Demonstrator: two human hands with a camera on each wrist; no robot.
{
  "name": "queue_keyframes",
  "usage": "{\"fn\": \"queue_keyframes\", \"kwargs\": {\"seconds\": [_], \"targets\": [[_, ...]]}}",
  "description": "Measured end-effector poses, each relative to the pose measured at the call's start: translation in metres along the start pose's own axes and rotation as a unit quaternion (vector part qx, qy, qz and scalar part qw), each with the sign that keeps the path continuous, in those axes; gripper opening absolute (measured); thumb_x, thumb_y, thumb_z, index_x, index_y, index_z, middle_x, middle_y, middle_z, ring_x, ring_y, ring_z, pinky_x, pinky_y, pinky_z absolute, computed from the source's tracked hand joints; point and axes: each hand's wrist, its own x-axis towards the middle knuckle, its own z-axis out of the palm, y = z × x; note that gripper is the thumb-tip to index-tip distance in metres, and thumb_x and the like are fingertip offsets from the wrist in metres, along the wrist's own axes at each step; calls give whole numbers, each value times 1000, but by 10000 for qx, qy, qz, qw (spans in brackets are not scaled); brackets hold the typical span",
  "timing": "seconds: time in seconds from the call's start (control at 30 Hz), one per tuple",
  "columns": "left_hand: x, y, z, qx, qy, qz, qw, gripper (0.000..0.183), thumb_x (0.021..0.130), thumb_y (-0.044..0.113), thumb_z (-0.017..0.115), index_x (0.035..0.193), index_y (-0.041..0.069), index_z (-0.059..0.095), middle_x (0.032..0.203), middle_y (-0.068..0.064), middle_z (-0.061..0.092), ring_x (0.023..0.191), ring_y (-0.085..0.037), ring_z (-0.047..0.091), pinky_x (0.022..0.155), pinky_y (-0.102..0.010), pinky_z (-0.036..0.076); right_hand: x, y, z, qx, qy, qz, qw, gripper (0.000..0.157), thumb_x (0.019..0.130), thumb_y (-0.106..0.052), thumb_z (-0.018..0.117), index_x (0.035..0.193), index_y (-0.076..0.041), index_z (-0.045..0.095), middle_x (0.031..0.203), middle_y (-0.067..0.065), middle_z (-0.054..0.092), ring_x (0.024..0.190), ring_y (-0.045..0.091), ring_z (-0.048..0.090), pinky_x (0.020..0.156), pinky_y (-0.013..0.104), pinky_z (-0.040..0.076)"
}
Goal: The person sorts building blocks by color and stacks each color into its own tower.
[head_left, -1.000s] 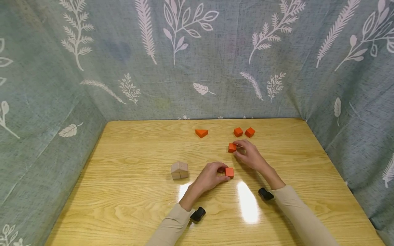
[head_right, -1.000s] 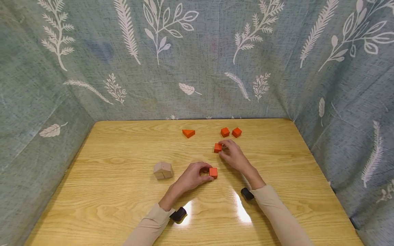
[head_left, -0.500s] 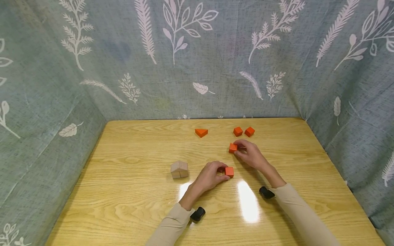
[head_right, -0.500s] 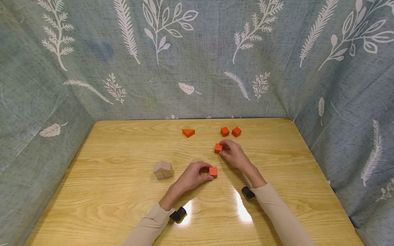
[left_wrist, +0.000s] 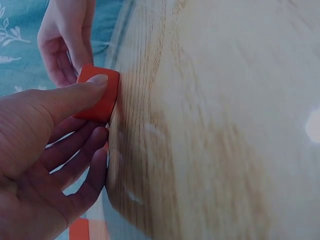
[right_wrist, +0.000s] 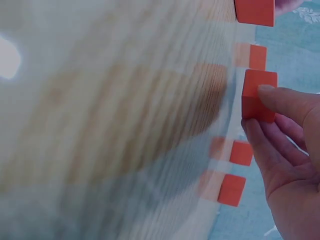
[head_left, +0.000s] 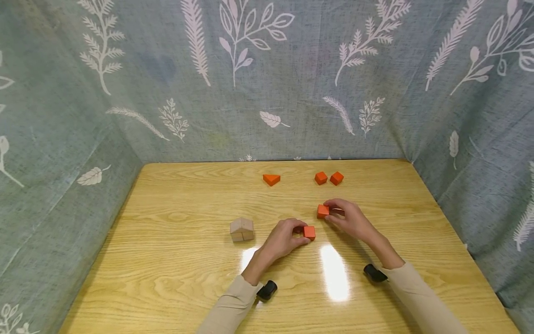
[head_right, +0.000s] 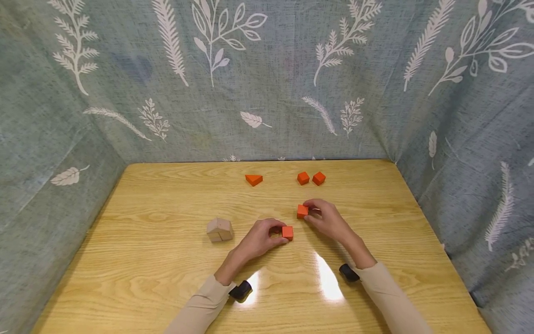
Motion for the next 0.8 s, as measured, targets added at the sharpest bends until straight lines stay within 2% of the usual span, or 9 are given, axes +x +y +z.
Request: {"fn": "queue_keyframes", "kwargs": {"seconds": [0.23,0.5,0.8], "targets": [[0,-1,0,27,-10,-11,10000,28,89,15,83,113,4,76,111,-7,73,103,-17,67,92,-30,54,-15,-2,0,188,-304,-40,9994,35,93,5,73,126,8,64,124,23,66,116,41,65,97,44,54],[0,-1,0,11,-23,-78,10000,27,89,15,83,113,5,76,111,-7,73,102,-17,67,90,-30,54,-26,-3,5,677,-678,-213,9952,32,94,5,71,125,7,64,121,22,67,113,39,66,93,37,56],[0,-2,1,-27,35,-81,10000,28,88,15,84,113,4,76,108,-7,73,97,-17,67,85,-28,54,-30,-5,8,715,-943,-362,9923,32,93,3,73,123,5,65,120,21,66,111,38,68,91,33,58]]}}
